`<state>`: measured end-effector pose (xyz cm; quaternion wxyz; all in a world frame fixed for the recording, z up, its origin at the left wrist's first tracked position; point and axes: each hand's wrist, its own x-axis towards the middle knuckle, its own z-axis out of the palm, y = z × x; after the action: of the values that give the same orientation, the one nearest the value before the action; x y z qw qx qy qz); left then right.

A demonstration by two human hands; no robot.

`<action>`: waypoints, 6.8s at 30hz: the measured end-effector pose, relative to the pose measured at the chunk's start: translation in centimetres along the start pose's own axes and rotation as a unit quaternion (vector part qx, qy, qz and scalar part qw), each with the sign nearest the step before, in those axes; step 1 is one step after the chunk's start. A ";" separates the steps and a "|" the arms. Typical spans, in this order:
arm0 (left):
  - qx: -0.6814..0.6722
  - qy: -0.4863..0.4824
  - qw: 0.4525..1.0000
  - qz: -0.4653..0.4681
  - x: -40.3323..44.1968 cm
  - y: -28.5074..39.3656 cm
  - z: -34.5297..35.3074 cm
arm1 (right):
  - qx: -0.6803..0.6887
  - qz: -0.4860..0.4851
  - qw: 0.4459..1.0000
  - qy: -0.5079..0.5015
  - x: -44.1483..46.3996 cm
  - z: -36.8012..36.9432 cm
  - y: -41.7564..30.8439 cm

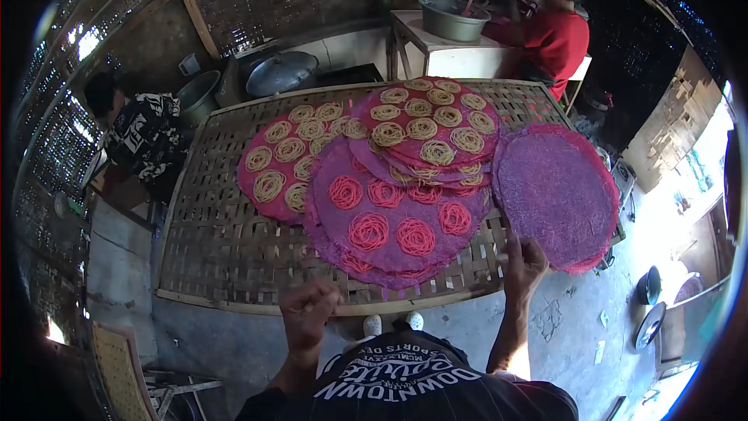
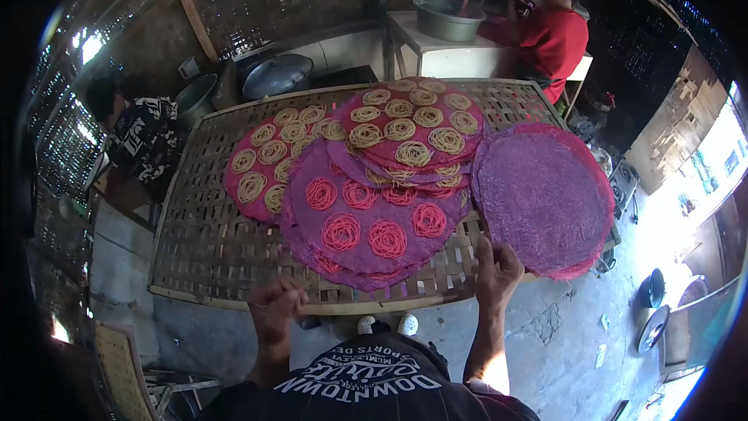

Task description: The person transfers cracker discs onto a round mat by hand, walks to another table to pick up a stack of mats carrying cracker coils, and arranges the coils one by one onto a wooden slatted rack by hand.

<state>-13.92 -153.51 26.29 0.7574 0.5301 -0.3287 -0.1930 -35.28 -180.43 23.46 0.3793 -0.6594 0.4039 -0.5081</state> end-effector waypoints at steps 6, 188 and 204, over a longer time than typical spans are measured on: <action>0.198 -0.045 0.977 0.065 3.8 4.1 1.6 | 0.027 -0.157 0.987 0.002 2.8 0.7 -1.9; -0.147 0.160 0.961 -0.171 29.7 -12.6 16.6 | 0.263 0.276 0.770 -0.512 16.4 9.8 -0.6; -0.032 0.150 0.965 -0.213 25.3 -11.8 11.0 | 0.351 0.371 0.729 -0.455 31.1 11.5 8.1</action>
<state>-3.07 -181.42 25.19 0.7561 0.5860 -0.0849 -0.2788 -20.32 -211.06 25.18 0.8805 -0.4291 0.1886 -0.0715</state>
